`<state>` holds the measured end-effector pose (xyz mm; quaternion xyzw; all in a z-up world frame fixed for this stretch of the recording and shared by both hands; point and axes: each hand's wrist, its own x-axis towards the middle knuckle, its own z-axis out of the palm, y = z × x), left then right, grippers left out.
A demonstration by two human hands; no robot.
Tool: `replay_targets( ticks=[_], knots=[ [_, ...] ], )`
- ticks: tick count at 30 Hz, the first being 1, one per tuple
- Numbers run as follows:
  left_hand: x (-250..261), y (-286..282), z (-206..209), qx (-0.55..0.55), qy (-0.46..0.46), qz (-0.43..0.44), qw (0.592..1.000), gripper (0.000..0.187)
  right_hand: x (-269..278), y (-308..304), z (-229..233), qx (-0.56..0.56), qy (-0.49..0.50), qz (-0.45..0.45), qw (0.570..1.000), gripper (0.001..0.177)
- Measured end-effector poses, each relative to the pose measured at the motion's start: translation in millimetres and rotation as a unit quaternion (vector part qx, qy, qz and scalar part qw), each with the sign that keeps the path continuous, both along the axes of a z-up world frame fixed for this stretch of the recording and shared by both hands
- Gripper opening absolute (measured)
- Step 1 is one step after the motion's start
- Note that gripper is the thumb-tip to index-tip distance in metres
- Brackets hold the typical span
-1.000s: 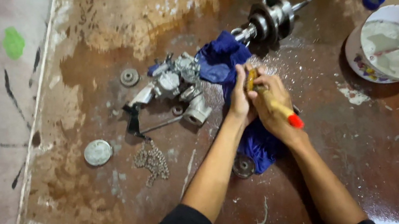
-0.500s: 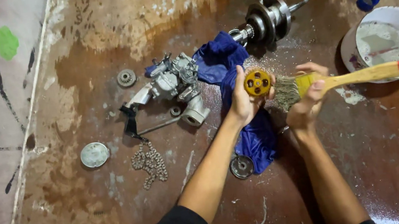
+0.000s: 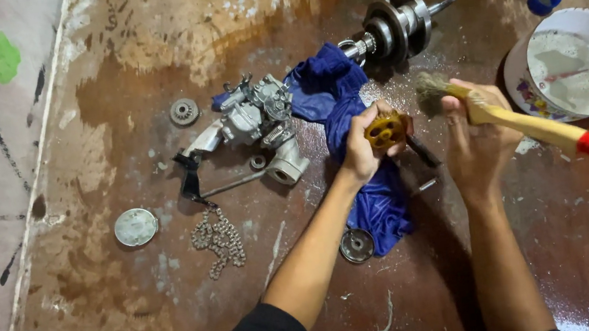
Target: The person cleans various disassembled engine parts on a workbench. They use a brush and a liquid from a bucket to scrub a crankshaft, a yellow gear, and a small cylindrical component. The person also uses a blue cloth to wipe the parts and a small metal tool to clean the teeth of the gear.
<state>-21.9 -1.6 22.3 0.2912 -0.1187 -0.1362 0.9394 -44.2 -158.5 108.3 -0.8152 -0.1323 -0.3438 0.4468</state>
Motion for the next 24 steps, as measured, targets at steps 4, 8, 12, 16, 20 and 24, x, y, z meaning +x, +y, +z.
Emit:
replay_targets(
  ticks=[4,8,12,16,20,24],
  knots=[
    [1.4,-2.7,-2.3,0.02,0.034,0.014,0.999,0.045,-9.5,15.7,23.4,-0.029,-0.027,0.036,0.999,0.018],
    [-0.4,0.2,4.3,0.033,0.024,0.041,0.998,0.044,-19.4,25.3,37.2,0.027,0.003,0.08,0.996,0.011],
    [-2.7,1.1,18.0,0.057,0.058,0.018,0.996,0.05,-26.0,31.1,36.7,0.083,0.098,0.097,0.987,0.016],
    [3.2,-6.7,-17.0,0.112,0.013,0.025,0.993,0.051,-24.0,38.4,40.5,-0.019,0.076,0.149,0.986,0.02],
    [-3.3,-7.3,-12.2,0.225,-0.136,0.089,0.961,0.054,-17.2,27.9,35.2,-0.107,0.056,0.147,0.982,0.014],
    [-5.5,-1.8,5.7,0.183,-0.087,0.052,0.978,0.051,-35.6,40.5,78.2,0.099,0.084,0.215,0.968,0.015]
  ],
)
